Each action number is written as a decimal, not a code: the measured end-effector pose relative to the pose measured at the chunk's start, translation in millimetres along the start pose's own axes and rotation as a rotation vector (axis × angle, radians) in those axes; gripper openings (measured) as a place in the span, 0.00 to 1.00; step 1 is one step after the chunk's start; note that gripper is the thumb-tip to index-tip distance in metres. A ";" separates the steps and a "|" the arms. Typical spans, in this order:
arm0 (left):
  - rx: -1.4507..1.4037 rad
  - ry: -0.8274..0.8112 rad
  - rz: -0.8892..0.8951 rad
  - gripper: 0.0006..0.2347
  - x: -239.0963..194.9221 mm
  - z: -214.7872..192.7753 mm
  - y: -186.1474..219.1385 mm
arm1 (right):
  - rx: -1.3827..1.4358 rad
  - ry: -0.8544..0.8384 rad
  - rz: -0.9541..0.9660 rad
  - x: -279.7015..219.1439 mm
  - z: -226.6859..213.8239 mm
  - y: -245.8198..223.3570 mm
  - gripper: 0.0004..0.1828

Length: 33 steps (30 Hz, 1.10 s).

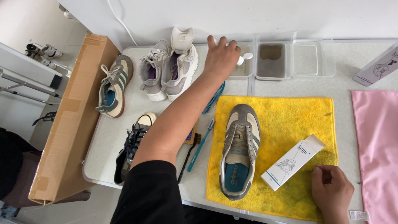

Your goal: The person removes the blue shoelaces from a grey sneaker placed on a yellow towel. They then open a white box, take out a bottle of cleaning solution, and pour the liquid into a small plastic container on the table.

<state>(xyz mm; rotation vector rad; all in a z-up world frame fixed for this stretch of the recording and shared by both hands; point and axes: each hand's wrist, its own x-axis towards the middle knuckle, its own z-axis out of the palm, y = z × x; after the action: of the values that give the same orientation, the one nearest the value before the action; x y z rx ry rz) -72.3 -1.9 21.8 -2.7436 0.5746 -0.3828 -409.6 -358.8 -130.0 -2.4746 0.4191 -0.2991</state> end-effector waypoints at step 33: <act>-0.582 0.126 -0.410 0.15 -21.7 8.8 -9.6 | 0.072 -0.011 0.023 3.9 -9.2 -16.2 0.06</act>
<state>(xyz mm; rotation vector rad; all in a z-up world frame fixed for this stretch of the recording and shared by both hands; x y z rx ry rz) -85.4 17.8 12.9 -3.4276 0.1514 -0.5570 -405.1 -352.6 -112.5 -2.3982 0.4245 -0.2862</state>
